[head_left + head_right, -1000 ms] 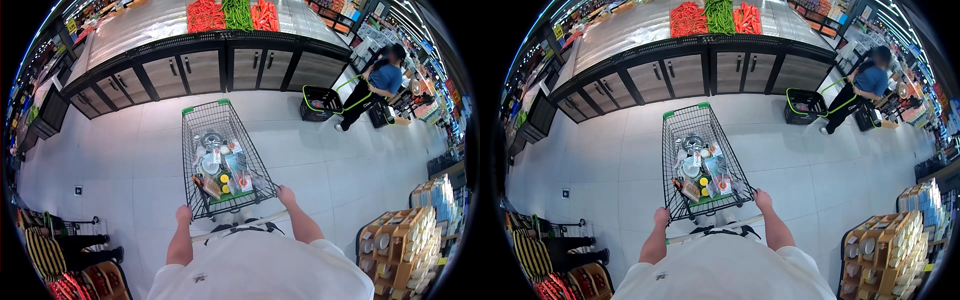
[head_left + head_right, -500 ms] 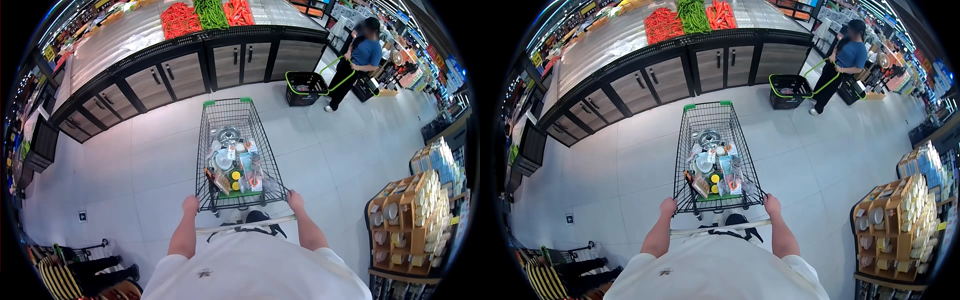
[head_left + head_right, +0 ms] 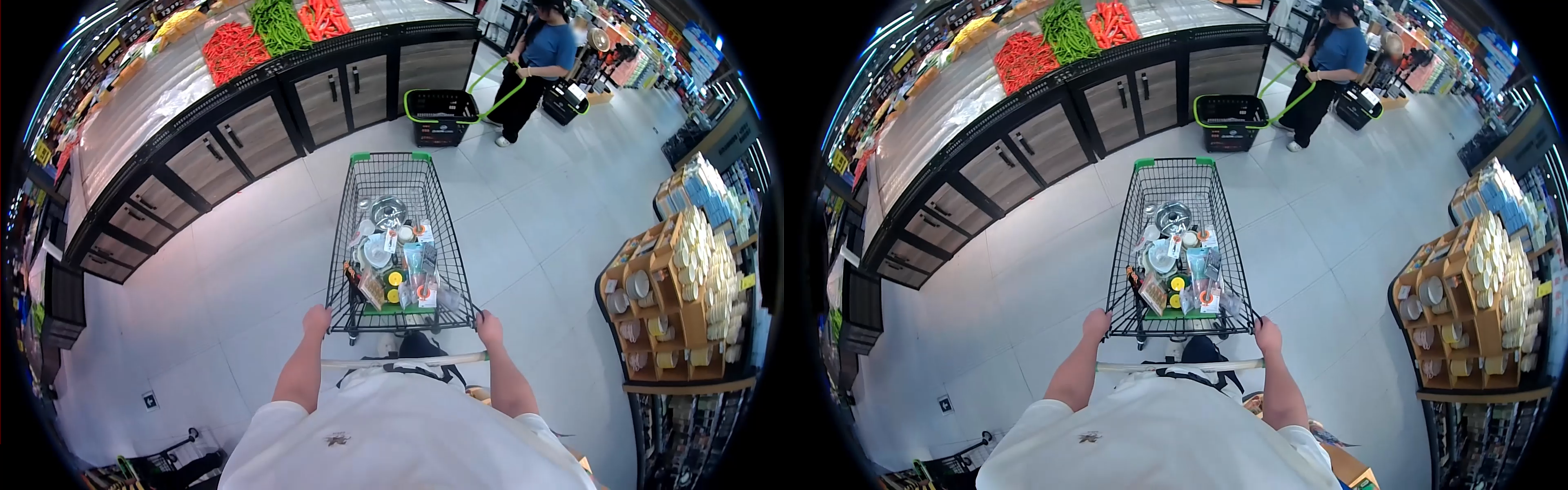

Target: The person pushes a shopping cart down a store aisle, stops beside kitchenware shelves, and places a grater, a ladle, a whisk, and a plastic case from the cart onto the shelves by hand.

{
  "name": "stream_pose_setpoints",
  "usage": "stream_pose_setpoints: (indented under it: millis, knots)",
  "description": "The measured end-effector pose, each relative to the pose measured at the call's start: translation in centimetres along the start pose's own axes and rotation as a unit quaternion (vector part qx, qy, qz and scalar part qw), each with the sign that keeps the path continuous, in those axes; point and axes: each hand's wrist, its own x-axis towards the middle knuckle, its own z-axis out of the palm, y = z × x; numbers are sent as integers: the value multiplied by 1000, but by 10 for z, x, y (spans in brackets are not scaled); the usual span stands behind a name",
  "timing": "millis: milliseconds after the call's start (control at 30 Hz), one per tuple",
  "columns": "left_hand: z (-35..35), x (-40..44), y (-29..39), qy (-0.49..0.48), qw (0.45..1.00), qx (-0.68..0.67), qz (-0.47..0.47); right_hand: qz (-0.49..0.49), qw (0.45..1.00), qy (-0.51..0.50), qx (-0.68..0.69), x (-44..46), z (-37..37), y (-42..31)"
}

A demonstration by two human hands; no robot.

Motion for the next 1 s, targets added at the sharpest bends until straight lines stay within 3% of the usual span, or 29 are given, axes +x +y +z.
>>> stream_pose_setpoints:
  millis: [533,733,1000]
  knots:
    - [25,27,112,-52,988,98,110,144,987,45,58,-46,7,91]
    - [53,36,161,-61,976,136,159,156,982,84,65,-57,19,141]
    - [106,73,213,-78,954,174,231,246,958,74,127,-64,35,204]
